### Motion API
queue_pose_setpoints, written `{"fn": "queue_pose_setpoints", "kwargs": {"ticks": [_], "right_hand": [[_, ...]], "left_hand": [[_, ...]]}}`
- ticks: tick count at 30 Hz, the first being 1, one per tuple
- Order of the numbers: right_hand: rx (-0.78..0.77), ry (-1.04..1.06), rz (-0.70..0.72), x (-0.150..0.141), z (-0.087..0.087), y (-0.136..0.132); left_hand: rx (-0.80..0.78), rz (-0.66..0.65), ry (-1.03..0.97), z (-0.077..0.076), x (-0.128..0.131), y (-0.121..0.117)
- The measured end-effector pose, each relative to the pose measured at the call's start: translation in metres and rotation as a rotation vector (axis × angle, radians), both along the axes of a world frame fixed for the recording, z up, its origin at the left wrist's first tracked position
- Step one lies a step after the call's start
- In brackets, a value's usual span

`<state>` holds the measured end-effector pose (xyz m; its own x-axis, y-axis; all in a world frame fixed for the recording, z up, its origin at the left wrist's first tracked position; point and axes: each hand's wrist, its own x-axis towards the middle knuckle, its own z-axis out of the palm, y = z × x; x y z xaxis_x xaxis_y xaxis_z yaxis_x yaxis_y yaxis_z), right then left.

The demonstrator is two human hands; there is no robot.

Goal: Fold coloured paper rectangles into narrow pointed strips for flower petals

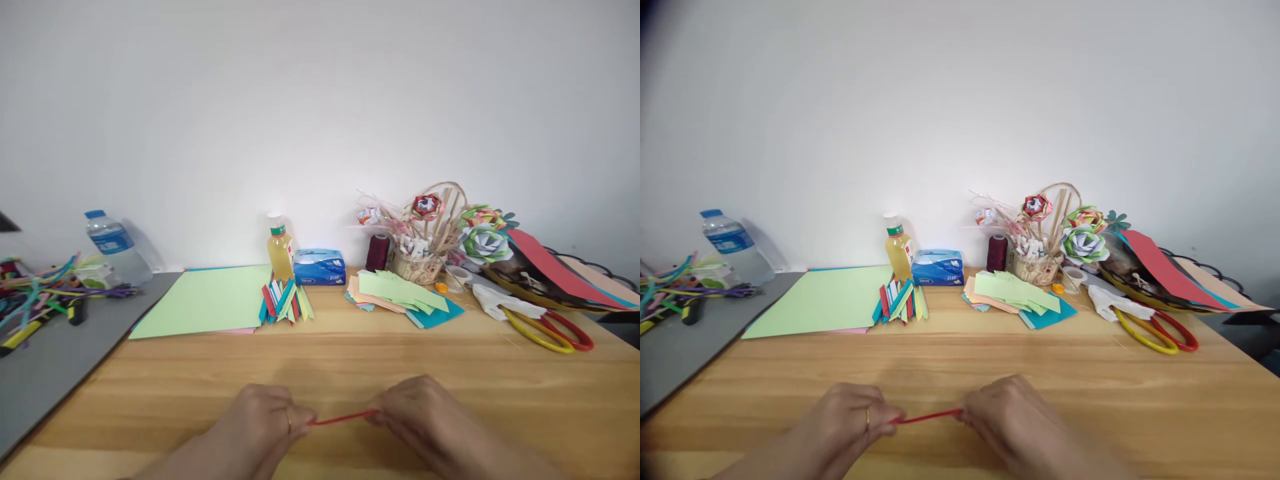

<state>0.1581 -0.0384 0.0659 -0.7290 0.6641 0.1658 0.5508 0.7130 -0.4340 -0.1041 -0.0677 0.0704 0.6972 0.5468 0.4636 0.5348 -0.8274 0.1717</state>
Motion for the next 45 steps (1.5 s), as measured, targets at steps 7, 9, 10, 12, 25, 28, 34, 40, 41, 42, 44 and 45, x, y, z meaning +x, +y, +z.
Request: {"fn": "queue_pose_setpoints", "kwargs": {"ticks": [7, 9, 10, 12, 25, 28, 34, 40, 41, 42, 44, 45], "right_hand": [[-0.107, 0.201, -0.355, 0.025, -0.015, 0.069], [-0.053, 0.174, -0.412, 0.030, -0.016, 0.080], [-0.017, 0.145, -0.438, 0.032, -0.017, 0.083], [0.073, 0.074, -0.489, 0.035, -0.018, 0.088], [0.303, -0.100, -0.529, 0.059, -0.054, 0.176], [0.351, -0.105, -0.509, 0.060, -0.056, 0.176], [0.490, -0.066, -0.478, 0.055, -0.045, 0.164], [0.580, -0.008, -0.500, 0.048, -0.039, 0.155], [0.588, 0.005, -0.503, 0.047, -0.038, 0.151], [0.601, 0.017, -0.495, 0.046, -0.037, 0.144], [0.622, 0.030, -0.440, 0.041, -0.036, 0.122], [0.663, 0.027, -0.356, 0.038, -0.035, 0.107]], "left_hand": [[0.389, 0.690, 0.196, -0.029, -0.056, 0.066], [0.183, 0.809, 0.393, -0.033, -0.059, 0.089], [0.064, 0.849, 0.452, -0.032, -0.058, 0.098], [-0.117, 0.903, 0.488, -0.029, -0.054, 0.107], [0.038, 0.836, 0.218, -0.025, -0.043, 0.096], [0.179, 0.652, 0.149, -0.030, -0.033, 0.096], [0.314, 0.404, 0.077, -0.033, -0.007, 0.097], [0.316, 0.283, 0.036, -0.034, 0.013, 0.098], [0.315, 0.260, 0.021, -0.032, 0.016, 0.097], [0.316, 0.240, 0.009, -0.031, 0.018, 0.094], [0.328, 0.217, 0.012, -0.029, 0.025, 0.086], [0.331, 0.218, 0.031, -0.029, 0.028, 0.081]]}}
